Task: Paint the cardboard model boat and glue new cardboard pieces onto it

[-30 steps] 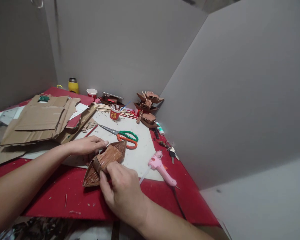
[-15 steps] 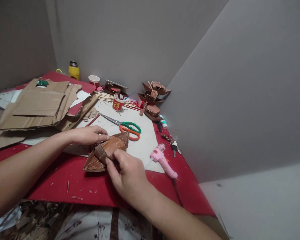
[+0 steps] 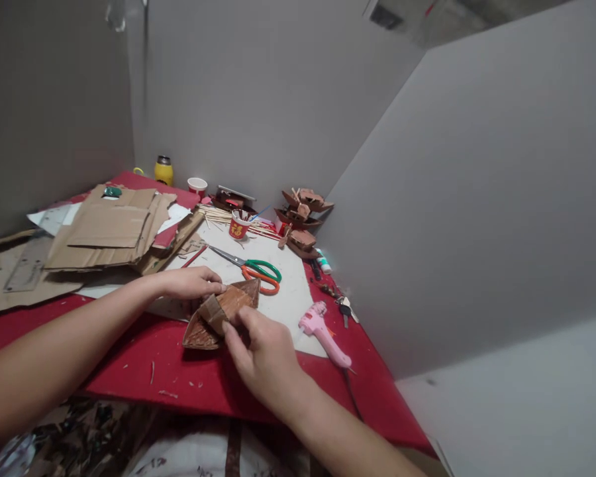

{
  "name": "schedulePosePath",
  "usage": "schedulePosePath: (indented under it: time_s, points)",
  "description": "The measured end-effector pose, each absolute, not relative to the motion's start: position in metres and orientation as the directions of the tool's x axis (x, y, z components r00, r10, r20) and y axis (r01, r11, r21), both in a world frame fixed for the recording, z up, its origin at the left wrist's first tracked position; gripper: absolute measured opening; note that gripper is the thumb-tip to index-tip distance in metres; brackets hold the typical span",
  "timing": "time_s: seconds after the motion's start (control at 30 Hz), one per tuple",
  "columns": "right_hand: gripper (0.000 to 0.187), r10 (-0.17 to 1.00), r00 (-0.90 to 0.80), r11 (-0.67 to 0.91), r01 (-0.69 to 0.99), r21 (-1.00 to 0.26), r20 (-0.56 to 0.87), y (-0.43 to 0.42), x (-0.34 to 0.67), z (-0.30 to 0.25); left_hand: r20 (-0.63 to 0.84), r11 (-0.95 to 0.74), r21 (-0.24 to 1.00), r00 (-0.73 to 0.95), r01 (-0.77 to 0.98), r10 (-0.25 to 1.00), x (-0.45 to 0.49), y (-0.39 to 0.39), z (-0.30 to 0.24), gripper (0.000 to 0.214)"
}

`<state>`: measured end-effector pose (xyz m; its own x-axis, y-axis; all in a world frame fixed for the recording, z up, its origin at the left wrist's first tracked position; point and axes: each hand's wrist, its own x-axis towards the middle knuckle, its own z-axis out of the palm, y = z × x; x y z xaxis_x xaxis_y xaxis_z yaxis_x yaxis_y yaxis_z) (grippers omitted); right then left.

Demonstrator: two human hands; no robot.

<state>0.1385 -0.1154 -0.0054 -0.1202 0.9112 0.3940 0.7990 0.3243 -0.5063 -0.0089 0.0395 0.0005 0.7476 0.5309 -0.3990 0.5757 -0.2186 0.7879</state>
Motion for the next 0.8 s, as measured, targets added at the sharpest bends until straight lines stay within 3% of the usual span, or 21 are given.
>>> schedulePosePath:
  time_s: [0.13, 0.33, 0.57, 0.8]
  points:
    - [0.023, 0.911, 0.012, 0.292, 0.686, -0.666, 0.412, -0.12, 0.139, 0.014, -0.396, -0.2, 0.804, 0.755, 0.56, 0.523, -0.012, 0.037, 0.003, 0.027]
    - [0.03, 0.939, 0.185, 0.173, 0.475, -0.863, 0.29, -0.132, 0.154, 0.027, -0.349, -0.153, 0.84, 0.734, 0.52, 0.582, -0.021, 0.04, 0.008, 0.04]
    - [0.036, 0.947, 0.157, 0.178, 0.475, -0.862, 0.282, -0.147, 0.159, 0.017, -0.105, -0.186, 0.904, 0.619, 0.386, 0.778, -0.024, 0.046, 0.012, 0.031]
    - [0.031, 0.928, 0.094, 0.263, 0.52, -0.813, 0.36, -0.153, 0.156, 0.028, 0.257, -0.348, 0.909, 0.348, 0.23, 0.901, -0.037, 0.033, 0.025, 0.025]
